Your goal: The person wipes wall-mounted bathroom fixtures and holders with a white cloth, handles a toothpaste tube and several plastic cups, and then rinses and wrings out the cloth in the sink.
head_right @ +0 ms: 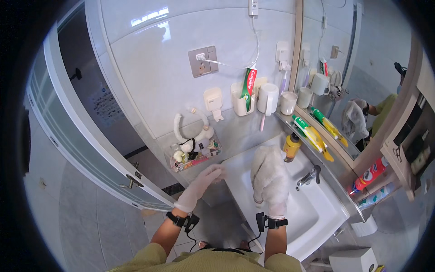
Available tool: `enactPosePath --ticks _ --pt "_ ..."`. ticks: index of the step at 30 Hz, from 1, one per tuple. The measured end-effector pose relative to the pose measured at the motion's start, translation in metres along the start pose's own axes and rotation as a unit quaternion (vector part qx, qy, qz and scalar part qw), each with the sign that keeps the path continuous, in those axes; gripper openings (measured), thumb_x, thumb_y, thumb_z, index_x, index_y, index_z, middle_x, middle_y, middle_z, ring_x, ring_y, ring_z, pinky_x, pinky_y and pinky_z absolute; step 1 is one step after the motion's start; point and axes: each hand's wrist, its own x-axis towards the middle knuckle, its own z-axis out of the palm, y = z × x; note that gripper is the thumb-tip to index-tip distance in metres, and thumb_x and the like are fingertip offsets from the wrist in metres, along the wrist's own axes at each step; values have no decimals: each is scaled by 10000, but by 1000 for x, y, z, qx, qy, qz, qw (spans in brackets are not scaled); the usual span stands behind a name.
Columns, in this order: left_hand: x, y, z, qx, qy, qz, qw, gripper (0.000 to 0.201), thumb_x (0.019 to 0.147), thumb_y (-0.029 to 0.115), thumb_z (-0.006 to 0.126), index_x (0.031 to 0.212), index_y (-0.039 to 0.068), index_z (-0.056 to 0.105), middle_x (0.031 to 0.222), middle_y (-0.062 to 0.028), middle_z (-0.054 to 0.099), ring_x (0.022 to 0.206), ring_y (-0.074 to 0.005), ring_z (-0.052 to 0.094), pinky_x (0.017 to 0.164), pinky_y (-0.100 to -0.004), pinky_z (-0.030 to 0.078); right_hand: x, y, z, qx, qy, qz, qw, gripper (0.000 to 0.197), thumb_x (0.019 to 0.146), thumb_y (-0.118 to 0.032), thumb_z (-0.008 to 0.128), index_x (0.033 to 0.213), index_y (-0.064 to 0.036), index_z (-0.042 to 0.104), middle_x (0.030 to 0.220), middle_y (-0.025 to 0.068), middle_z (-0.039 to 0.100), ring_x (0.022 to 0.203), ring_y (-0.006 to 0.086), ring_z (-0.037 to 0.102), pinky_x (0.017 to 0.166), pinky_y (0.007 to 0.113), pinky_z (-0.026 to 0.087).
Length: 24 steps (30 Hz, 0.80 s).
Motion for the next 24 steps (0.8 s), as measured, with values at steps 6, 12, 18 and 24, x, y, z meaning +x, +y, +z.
enactPosePath --ticks 6,12,18,24 --pt "88 68 31 -127 107 113 980 530 932 393 477 1338 65 385 1244 -85 480 1125 -206 474 960 -325 357 -5 -11 -19 -27 -50 23 998 208 817 -129 532 923 50 541 825 135 590 703 228 562 588 301 444" --pt "143 163 51 -346 13 21 938 578 875 462 552 1297 91 416 1252 -113 475 1143 -270 445 972 -420 352 3 3 -53 -150 -174 65 971 198 806 -124 541 899 51 540 809 135 585 684 226 556 572 299 439" --pt "194 134 25 -339 95 28 936 424 857 355 626 1170 96 506 1116 -83 548 1002 -210 525 839 -374 446 -11 -15 -13 -372 -150 46 915 135 796 -100 539 837 22 496 752 96 514 633 194 486 535 281 393" --pt "215 122 26 -319 133 60 937 352 876 292 614 1129 61 531 1038 -43 577 909 -137 555 757 -260 469 -3 -53 25 -616 -119 37 778 114 787 -65 531 756 -23 430 675 37 411 566 147 384 489 254 326"
